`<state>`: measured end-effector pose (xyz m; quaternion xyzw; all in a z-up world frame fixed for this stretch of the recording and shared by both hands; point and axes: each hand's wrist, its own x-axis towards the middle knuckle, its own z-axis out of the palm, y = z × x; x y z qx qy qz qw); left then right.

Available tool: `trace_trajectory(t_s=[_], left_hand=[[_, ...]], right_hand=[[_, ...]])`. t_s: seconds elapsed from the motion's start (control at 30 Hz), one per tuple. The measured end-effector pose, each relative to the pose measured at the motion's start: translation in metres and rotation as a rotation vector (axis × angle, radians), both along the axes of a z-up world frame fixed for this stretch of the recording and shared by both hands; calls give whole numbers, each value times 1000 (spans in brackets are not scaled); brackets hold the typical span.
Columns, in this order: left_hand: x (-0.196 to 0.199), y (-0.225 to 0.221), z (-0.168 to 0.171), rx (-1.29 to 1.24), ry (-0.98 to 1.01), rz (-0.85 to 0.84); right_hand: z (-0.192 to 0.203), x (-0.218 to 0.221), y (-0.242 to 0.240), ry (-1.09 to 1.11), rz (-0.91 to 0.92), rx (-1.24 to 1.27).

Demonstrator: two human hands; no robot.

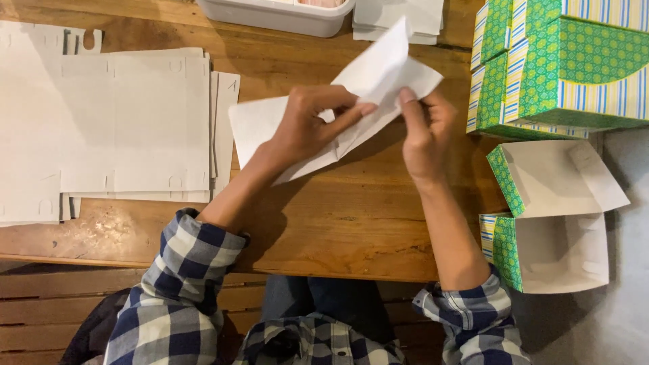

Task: The person is assembling a cardboard box by folding the sides and tucking in the flaps, then proceeds to unfold and smooth out paper napkins on the table.

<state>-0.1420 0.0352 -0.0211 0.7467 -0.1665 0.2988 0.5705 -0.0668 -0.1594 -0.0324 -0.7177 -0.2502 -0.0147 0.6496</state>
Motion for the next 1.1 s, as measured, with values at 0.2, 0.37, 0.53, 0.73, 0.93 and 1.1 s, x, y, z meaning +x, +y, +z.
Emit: trace_trajectory(t_s=[0.2, 0.37, 0.53, 0.73, 0.93, 1.1], left_hand=[[-6, 47, 39, -137, 109, 36], [-18, 79, 61, -445, 448, 68], [-37, 89, 101, -630, 821, 132], [-32, 127, 58, -590, 783, -26], [-46, 126, 86, 265, 1117, 152], [-50, 128, 75, 579, 1141, 371]], right_hand=[[20, 13, -2, 263, -262, 242], [31, 20, -6, 400, -261, 275], [52, 15, -8, 684, -215, 260], [37, 27, -23, 584, -175, -4], [22, 27, -25, 31, 48, -558], [16, 23, -12, -350, -85, -625]])
